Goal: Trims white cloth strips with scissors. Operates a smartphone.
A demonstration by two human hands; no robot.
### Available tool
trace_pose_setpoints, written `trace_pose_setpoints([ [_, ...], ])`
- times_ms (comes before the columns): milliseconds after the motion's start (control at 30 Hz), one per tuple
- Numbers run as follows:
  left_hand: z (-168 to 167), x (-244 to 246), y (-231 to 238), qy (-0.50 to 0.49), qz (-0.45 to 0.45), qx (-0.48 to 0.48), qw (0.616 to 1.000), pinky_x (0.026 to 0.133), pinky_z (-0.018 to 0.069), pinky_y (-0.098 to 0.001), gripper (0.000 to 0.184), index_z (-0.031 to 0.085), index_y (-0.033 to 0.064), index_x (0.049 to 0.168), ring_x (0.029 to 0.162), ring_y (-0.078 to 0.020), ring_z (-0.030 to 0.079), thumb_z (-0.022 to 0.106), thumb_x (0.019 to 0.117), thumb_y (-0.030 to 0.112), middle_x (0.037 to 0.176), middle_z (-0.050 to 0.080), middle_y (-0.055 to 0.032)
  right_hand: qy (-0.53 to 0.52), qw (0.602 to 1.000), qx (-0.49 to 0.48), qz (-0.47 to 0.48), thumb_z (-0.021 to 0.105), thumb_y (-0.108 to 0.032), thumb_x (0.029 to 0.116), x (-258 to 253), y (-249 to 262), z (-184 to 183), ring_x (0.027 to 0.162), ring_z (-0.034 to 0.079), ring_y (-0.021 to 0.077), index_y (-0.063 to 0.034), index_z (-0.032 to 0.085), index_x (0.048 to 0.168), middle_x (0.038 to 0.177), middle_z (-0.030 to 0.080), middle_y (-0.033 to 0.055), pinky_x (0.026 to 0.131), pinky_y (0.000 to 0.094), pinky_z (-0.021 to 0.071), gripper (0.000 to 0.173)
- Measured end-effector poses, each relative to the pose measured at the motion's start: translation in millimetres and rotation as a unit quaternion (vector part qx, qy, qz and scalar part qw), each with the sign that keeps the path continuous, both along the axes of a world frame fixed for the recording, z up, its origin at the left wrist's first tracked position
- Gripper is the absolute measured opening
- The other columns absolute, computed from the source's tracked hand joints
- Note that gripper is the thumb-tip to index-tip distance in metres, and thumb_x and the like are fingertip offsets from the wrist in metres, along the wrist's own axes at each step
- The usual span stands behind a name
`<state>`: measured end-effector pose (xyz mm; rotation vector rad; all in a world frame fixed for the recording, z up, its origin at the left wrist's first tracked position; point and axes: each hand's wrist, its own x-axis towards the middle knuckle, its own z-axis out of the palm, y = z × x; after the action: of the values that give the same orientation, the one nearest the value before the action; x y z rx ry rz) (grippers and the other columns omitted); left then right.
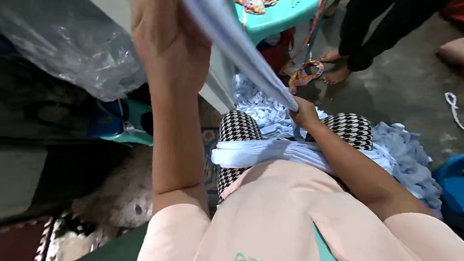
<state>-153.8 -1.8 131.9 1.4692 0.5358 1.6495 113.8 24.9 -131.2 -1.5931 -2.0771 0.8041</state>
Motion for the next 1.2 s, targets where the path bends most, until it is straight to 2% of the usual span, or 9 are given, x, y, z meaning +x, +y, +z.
trace_pose_setpoints([
  [133, -65, -104, -54, -0.182, -0.07, -0.005, 0.981, 0.071, 0.0524, -0.0357, 0.044, 0.061, 0.0094, 0.093, 0.068, -0.0183, 0.058, 0.03, 0.1066, 0.038, 0.073, 0.058, -0.002, -0.064, 0.986, 0.128, 0.086, 0.07, -0.001, 0.0851, -14, -33, 8, 0.113, 0.063, 0.0497, 0.0039, 0.063, 0.125, 0.119, 0.066, 0.0295, 0.095, 0.0689, 0.0467, 0.041],
  [333, -211, -213, -137, -0.242, 0.117, -0.068, 0.961, 0.069, 0.054, -0.0358, 0.077, 0.066, 0.016, 0.091, 0.068, -0.0156, 0.06, 0.012, 0.0996, 0.071, 0.071, 0.061, 0.0015, -0.072, 0.948, 0.16, 0.266, 0.076, -0.008, 0.0787, -53, -69, -11, 0.106, 0.064, 0.048, -0.0063, 0.063, 0.134, 0.114, 0.067, 0.0251, 0.088, 0.0683, 0.0471, 0.057],
  [467, -259, -213, -190, -0.173, 0.378, -0.238, 0.878, 0.107, 0.0473, -0.0465, 0.095, 0.032, 0.0109, 0.153, 0.134, -0.0243, 0.053, -0.017, 0.095, 0.067, 0.15, 0.05, -0.0098, -0.022, 0.964, 0.018, 0.263, 0.073, -0.05, 0.0889, -29, -56, 15, 0.137, 0.047, 0.0406, -0.0157, 0.047, 0.153, 0.147, 0.052, 0.0198, 0.111, 0.0626, 0.0388, 0.077],
  [600, -249, -218, -205, -0.159, 0.464, -0.238, 0.838, 0.112, 0.0412, -0.0423, 0.082, 0.021, 0.006, 0.158, 0.14, -0.024, 0.045, -0.011, 0.1023, 0.058, 0.158, 0.037, -0.0143, 0.26, 0.962, 0.073, -0.047, 0.068, -0.025, 0.0954, 42, -20, 64, 0.12, 0.063, 0.0292, 0.0037, 0.047, 0.144, 0.133, 0.06, 0.0217, 0.098, 0.0458, 0.0549, 0.059],
  [800, -200, -212, -137, -0.177, 0.426, -0.173, 0.87, 0.097, 0.0522, -0.0402, 0.077, 0.03, 0.0048, 0.152, 0.119, -0.0211, 0.062, -0.005, 0.1057, 0.055, 0.137, 0.058, -0.0115, 0.617, 0.679, 0.059, -0.393, 0.029, -0.063, 0.1064, 137, 29, 148, 0.109, 0.067, 0.0281, -0.0084, 0.03, 0.154, 0.137, 0.055, 0.0168, 0.086, 0.0445, 0.0586, 0.072],
  [900, -166, -181, -104, -0.192, 0.378, -0.17, 0.889, 0.096, 0.0532, -0.0422, 0.07, 0.041, 0.0045, 0.144, 0.117, -0.0237, 0.065, 0.001, 0.1086, 0.05, 0.13, 0.064, -0.012, 0.712, 0.57, 0.032, -0.409, 0.03, -0.072, 0.1015, 166, 58, 156, 0.113, 0.065, 0.0361, -0.0083, 0.022, 0.156, 0.142, 0.049, 0.0232, 0.088, 0.0495, 0.0587, 0.085],
  [1000, -146, -148, -91, -0.148, 0.289, -0.134, 0.936, 0.094, 0.057, -0.0445, 0.067, 0.054, 0.0089, 0.133, 0.11, -0.0271, 0.07, 0.005, 0.1095, 0.048, 0.122, 0.071, -0.0107, 0.769, 0.51, 0.049, -0.382, 0.033, -0.056, 0.1081, 180, 82, 164, 0.091, 0.071, 0.0288, -0.0068, 0.032, 0.146, 0.114, 0.064, 0.0188, 0.079, 0.0423, 0.0614, 0.062],
  [1100, -136, -121, -87, -0.059, 0.212, -0.101, 0.97, 0.094, 0.0578, -0.0406, 0.062, 0.062, 0.0182, 0.128, 0.108, -0.0226, 0.071, 0.019, 0.1075, 0.058, 0.12, 0.073, -0.0041, 0.772, 0.494, 0.103, -0.386, 0.044, -0.025, 0.11, 175, 88, 165, 0.075, 0.065, 0.0196, -0.0079, 0.041, 0.134, 0.101, 0.06, 0.0124, 0.066, 0.0321, 0.0594, 0.03],
  [1200, -133, -93, -75, 0.049, 0.143, -0.098, 0.984, 0.095, 0.0574, -0.0362, 0.058, 0.068, 0.0296, 0.126, 0.108, -0.016, 0.07, 0.034, 0.0999, 0.069, 0.121, 0.072, 0.0043, 0.698, 0.584, 0.124, -0.396, 0.05, -0.022, 0.1084, 148, 76, 144, 0.082, 0.066, 0.0178, -0.0079, 0.044, 0.139, 0.113, 0.058, 0.0112, 0.067, 0.0319, 0.0599, 0.034],
])
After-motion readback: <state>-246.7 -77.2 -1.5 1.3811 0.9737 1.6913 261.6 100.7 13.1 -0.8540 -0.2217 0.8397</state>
